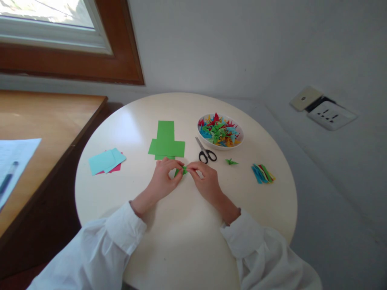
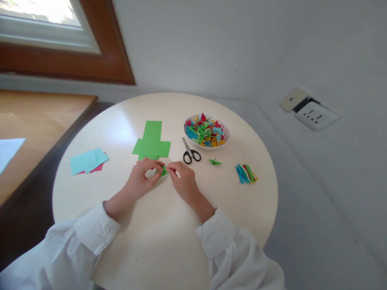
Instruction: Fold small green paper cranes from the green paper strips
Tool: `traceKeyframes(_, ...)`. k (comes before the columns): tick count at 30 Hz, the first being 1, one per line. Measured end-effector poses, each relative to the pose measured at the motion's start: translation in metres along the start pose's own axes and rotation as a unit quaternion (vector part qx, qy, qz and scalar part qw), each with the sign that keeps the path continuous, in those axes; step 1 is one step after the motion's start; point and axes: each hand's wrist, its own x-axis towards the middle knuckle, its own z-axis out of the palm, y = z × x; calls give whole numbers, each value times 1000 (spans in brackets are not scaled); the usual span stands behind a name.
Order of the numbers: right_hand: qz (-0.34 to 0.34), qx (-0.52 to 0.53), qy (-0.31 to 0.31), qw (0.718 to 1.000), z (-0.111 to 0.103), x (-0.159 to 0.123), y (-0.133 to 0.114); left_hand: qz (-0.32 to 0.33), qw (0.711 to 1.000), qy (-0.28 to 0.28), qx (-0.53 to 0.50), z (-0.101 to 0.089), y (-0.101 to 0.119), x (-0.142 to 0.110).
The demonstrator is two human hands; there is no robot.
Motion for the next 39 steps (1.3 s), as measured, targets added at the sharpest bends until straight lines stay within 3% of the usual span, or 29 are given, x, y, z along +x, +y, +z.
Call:
traceKeyframes(6, -18, 1, -13, 1000, -1, 2, 1, -37, 997, -3, -68, -1, -3, 2)
traceKeyframes(14, 93, 80, -30, 992, 2, 1, 7, -82, 988, -13, -127, 2, -7, 3)
traceKeyframes(21, 139, 131, -17, 982, 5, 0, 10, -107, 978, -31, -174, 2, -5, 5)
traceKeyframes(39, 171, 176, 4, 969, 8, -1, 9, -211, 932, -74, -286, 4, -4, 6)
